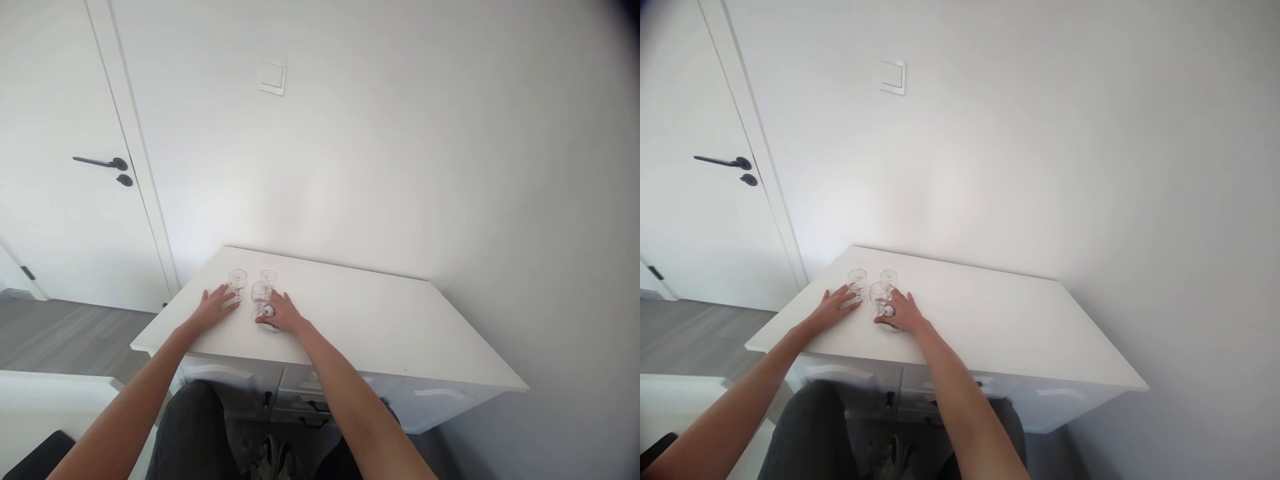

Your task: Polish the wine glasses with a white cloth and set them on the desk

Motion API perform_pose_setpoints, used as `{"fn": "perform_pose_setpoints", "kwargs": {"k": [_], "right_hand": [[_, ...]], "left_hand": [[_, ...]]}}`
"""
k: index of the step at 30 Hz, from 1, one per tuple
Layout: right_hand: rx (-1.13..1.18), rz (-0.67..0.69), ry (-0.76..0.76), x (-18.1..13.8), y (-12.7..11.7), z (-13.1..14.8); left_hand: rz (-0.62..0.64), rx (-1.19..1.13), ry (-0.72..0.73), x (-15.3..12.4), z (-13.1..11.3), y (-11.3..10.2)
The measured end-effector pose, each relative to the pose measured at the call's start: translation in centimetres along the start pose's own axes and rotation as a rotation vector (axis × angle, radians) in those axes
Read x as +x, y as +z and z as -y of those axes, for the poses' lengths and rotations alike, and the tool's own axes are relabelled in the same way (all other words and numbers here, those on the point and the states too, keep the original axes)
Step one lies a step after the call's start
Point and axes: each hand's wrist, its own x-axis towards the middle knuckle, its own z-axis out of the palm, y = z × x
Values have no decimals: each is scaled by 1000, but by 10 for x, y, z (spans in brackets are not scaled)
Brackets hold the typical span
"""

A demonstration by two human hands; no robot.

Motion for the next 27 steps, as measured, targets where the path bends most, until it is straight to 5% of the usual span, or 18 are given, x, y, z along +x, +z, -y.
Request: {"fn": "perform_pose_setpoints", "kwargs": {"k": [4, 7, 10, 12, 14, 18, 22, 27], "right_hand": [[141, -104, 37, -32, -5, 0], [299, -261, 93, -73, -10, 4], [458, -519, 205, -125, -5, 20], [566, -721, 328, -161, 11, 40], [695, -881, 461, -194, 35, 66], [917, -968, 639, -244, 87, 108], [1315, -932, 788, -273, 116, 115], [1374, -817, 927, -294, 121, 101]], "left_hand": [[-143, -121, -46, -23, -2, -15], [-360, -169, -140, -63, -17, -15], [-628, -199, -268, -103, -52, 8], [-695, -240, -290, -116, -83, 30], [-716, -276, -275, -115, -113, 50], [-721, -308, -293, -88, -148, 65], [-640, -354, -271, -62, -150, 59], [-538, -410, -270, -43, -144, 57]]}}
